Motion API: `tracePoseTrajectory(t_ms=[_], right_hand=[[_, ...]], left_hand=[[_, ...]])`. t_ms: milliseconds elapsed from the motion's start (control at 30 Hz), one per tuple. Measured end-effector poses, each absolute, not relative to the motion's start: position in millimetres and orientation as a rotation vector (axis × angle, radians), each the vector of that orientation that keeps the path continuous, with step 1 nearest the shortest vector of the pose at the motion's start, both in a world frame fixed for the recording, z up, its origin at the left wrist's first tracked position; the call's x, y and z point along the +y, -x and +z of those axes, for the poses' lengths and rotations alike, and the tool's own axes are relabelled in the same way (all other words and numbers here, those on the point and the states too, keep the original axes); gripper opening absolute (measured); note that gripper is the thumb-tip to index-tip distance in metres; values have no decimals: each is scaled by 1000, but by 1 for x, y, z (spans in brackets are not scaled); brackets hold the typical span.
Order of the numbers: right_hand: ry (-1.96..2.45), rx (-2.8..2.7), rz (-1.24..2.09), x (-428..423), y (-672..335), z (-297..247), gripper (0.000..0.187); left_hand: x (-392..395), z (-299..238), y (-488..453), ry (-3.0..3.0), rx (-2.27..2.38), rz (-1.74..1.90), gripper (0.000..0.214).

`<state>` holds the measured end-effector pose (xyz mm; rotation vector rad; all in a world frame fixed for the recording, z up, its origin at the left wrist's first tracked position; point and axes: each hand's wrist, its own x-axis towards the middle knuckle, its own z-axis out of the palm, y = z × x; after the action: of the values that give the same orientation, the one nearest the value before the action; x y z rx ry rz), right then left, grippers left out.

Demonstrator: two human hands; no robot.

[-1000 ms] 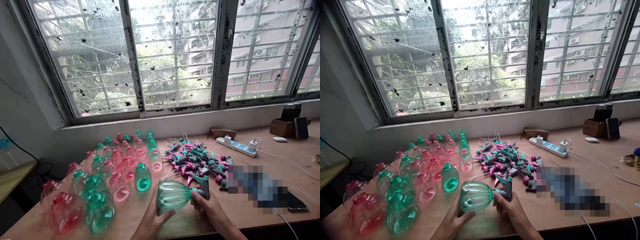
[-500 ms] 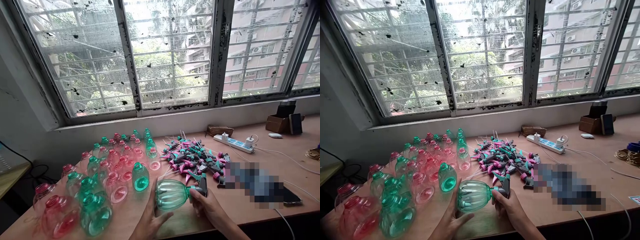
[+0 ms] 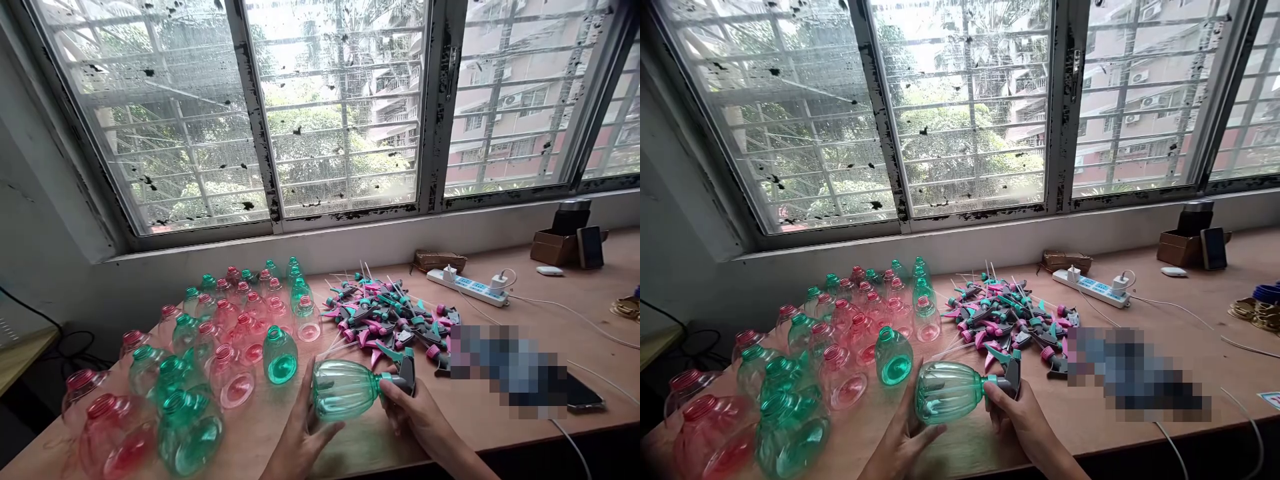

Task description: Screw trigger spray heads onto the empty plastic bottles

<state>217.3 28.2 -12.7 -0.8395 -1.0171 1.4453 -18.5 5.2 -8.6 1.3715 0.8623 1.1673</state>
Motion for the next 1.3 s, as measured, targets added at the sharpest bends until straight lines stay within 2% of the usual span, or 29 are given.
tracePoseTrajectory(t_ms=[100,233,267,533,700,867,1000,1133,1300], right_hand=[[826,-1017,1448,27,-218,-16,43],[806,-1049,1449,28,-219,-22,41],[804,-1047,1447,29,-219,-24,39],[804,-998,1440,35,-218,-30,38],[809,-999,1421,35,-219,-32,40],[819,-1021,1420,35,-219,-32,37],[811,-1035,1403,33,-219,-30,38],[831,-1055,1400,32,-220,-27,37],[836,-1025,1396,34,-219,-27,38]], left_hand=[[4,-4,17,-1323,808,1150,124],[4,3,19,-1318,792,1144,97],[5,2,20,-1322,794,1144,97],[4,-10,22,-1346,778,1147,119],[3,-2,21,-1296,781,1156,92],[4,-8,22,-1355,781,1174,94],[3,-2,21,-1289,734,1140,105],[4,-1,22,-1316,786,1123,88],[6,-12,23,-1407,884,1136,105]])
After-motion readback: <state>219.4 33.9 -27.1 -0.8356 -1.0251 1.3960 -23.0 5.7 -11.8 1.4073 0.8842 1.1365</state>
